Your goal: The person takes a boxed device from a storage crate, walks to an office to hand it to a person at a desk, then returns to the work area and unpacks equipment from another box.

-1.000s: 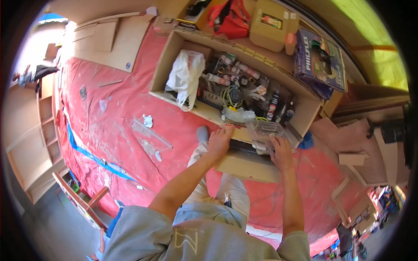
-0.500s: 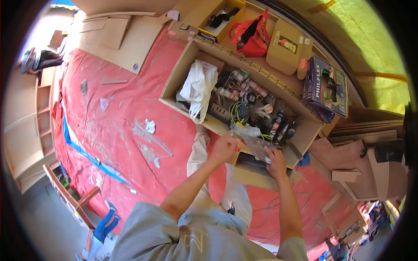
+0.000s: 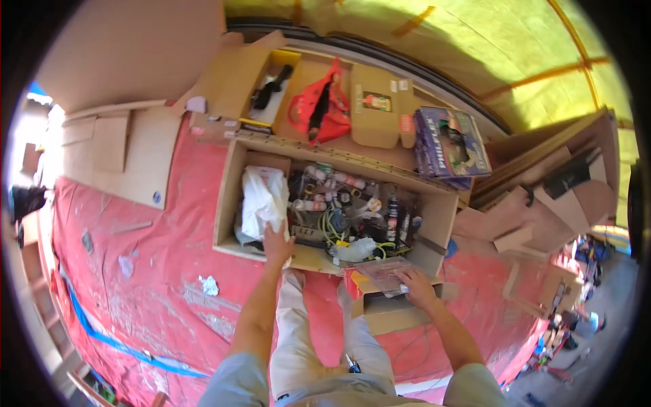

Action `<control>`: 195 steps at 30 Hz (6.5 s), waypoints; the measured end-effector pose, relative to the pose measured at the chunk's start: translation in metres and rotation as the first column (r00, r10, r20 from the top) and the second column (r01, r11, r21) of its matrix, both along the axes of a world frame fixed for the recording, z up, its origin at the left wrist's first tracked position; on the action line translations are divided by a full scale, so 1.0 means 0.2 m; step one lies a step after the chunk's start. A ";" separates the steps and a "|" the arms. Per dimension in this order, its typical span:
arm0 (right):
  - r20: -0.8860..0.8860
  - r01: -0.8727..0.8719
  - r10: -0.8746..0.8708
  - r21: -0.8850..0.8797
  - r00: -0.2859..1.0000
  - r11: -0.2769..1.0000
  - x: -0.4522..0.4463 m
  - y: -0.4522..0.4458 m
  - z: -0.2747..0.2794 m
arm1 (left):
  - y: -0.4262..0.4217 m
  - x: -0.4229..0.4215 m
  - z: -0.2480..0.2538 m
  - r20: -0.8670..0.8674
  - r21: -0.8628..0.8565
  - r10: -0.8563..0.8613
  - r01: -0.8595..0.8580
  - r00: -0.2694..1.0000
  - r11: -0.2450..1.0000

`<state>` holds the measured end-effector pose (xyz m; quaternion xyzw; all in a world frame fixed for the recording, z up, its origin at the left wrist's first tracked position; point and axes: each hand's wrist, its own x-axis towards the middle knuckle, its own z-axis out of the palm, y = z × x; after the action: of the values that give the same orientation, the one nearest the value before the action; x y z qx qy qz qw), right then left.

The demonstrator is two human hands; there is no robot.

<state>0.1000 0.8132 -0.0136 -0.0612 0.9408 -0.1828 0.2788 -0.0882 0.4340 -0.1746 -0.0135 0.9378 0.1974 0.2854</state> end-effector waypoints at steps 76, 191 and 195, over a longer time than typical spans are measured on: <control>-0.190 0.204 -0.193 0.037 0.963 0.978 0.09 0.03 -0.05 | 1.41 -1.30 -0.44 0.961 0.106 -0.053 -0.542 0.271 -0.834; -0.006 0.523 -0.531 0.173 0.848 0.834 -0.26 -1.64 -0.05 | -0.58 0.25 0.71 0.986 0.097 0.043 -0.764 0.161 0.638; -0.042 0.632 -0.631 0.080 0.774 0.770 -0.21 -1.64 -0.10 | -0.54 0.27 0.71 0.985 0.103 0.046 -0.779 0.167 0.619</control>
<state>0.0589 0.4854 -0.0343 0.2697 0.9156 -0.2230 0.1979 -0.0349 0.3261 -0.0324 -0.3098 0.4199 0.5138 0.6809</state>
